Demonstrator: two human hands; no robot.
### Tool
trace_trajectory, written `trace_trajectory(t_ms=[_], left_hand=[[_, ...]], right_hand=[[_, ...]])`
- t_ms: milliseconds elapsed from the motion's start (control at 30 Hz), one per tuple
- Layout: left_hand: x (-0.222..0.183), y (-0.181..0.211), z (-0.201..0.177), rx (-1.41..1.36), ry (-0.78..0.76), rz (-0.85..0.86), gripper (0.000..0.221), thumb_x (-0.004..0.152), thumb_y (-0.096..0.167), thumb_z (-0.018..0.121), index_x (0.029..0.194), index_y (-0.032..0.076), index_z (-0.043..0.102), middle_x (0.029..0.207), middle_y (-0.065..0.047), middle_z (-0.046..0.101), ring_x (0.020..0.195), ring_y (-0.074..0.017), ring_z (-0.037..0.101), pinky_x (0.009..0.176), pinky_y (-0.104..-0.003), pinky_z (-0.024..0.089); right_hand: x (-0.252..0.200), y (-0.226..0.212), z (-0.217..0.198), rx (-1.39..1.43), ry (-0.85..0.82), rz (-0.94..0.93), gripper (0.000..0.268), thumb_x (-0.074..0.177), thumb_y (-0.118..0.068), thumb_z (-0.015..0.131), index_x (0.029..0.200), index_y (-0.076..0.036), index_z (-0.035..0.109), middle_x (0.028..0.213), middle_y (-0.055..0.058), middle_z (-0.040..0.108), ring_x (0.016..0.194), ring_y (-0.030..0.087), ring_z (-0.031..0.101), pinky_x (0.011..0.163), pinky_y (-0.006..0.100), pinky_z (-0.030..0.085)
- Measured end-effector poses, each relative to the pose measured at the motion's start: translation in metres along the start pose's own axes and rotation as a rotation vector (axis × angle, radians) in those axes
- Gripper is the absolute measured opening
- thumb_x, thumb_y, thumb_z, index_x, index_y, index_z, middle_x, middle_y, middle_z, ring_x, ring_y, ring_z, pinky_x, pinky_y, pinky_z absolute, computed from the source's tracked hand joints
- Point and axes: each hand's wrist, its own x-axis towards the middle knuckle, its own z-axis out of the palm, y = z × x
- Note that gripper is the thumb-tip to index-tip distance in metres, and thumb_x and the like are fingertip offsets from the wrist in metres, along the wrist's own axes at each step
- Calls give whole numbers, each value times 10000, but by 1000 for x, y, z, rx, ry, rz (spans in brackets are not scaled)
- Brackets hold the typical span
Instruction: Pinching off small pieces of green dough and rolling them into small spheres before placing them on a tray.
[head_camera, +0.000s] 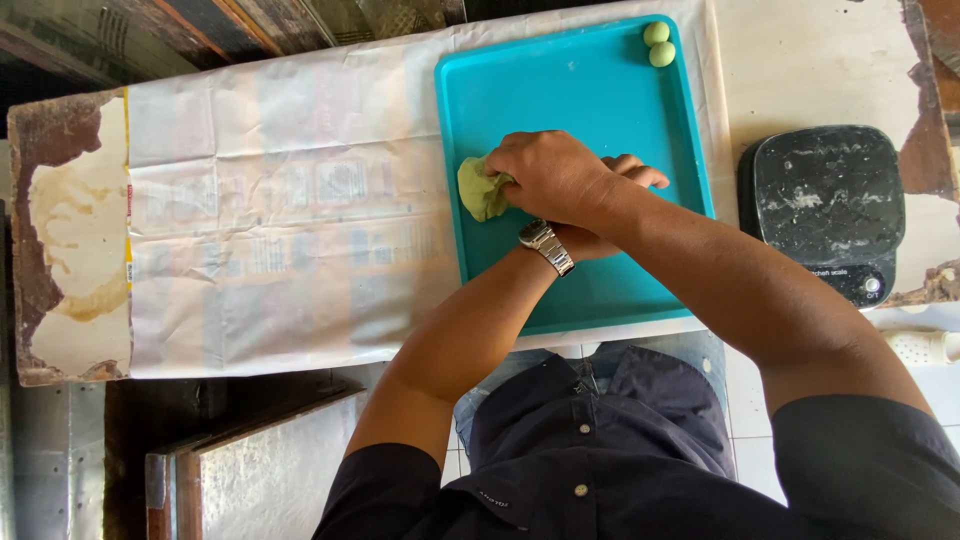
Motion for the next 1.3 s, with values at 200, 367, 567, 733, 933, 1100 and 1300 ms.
trace_trajectory(t_ms=[200, 367, 567, 733, 933, 1100, 1300], left_hand=[[-42, -32, -6, -25, -14, -30, 633, 904, 597, 458, 1178, 53, 628, 1162, -140, 712, 1062, -320, 638, 808, -463, 482], [-6, -1, -10, -45, -19, -59, 631, 903, 597, 457, 1158, 47, 630, 1138, -133, 715, 1032, -304, 646, 790, -451, 488], [1, 0, -17, -65, -28, -86, 629, 901, 597, 456, 1134, 40, 633, 1109, -125, 719, 996, -284, 656, 770, -437, 495], [3, 1, -22, -80, -42, -107, 629, 899, 598, 455, 1114, 35, 635, 1085, -119, 722, 966, -268, 664, 753, -426, 500], [-3, 1, -29, -105, -52, -139, 629, 897, 598, 454, 1089, 28, 637, 1056, -111, 725, 930, -248, 674, 733, -411, 507], [4, 11, -36, -190, -47, -84, 616, 898, 597, 490, 1194, 71, 612, 1156, -101, 687, 1070, -258, 678, 805, -412, 550], [9, 21, -59, -391, 174, -208, 290, 922, 404, 535, 809, 172, 404, 588, 63, 373, 514, -91, 307, 493, -326, 236]], right_hand=[[-6, -9, -28, -46, -70, -1, 221, 1081, -171, 601, 1288, -128, 662, 1145, 102, 653, 939, 290, 749, 766, 430, 699], [-8, -13, -54, -41, -250, 7, 345, 1114, -152, 463, 1408, -169, 642, 1240, 162, 619, 966, 361, 726, 731, 525, 680], [-4, -24, -77, 24, -387, 99, 393, 1097, -153, 445, 1446, -191, 620, 1309, 191, 632, 992, 377, 735, 780, 580, 667], [-1, -27, -85, 66, -449, 131, 467, 1044, -135, 504, 1502, -216, 551, 1297, 163, 664, 1052, 395, 726, 856, 614, 643], [4, -8, -80, 175, -285, 162, 369, 971, -207, 691, 1323, -165, 590, 1221, 79, 713, 1005, 316, 715, 831, 504, 568], [-9, 6, -92, 406, -111, 149, 146, 1006, -236, 674, 1125, -152, 683, 1025, 19, 686, 868, 187, 625, 726, 361, 489], [-43, 37, -70, 1169, 403, 69, 208, 1057, -15, 692, 1215, -123, 610, 970, 47, 632, 926, 132, 658, 801, 289, 580]])
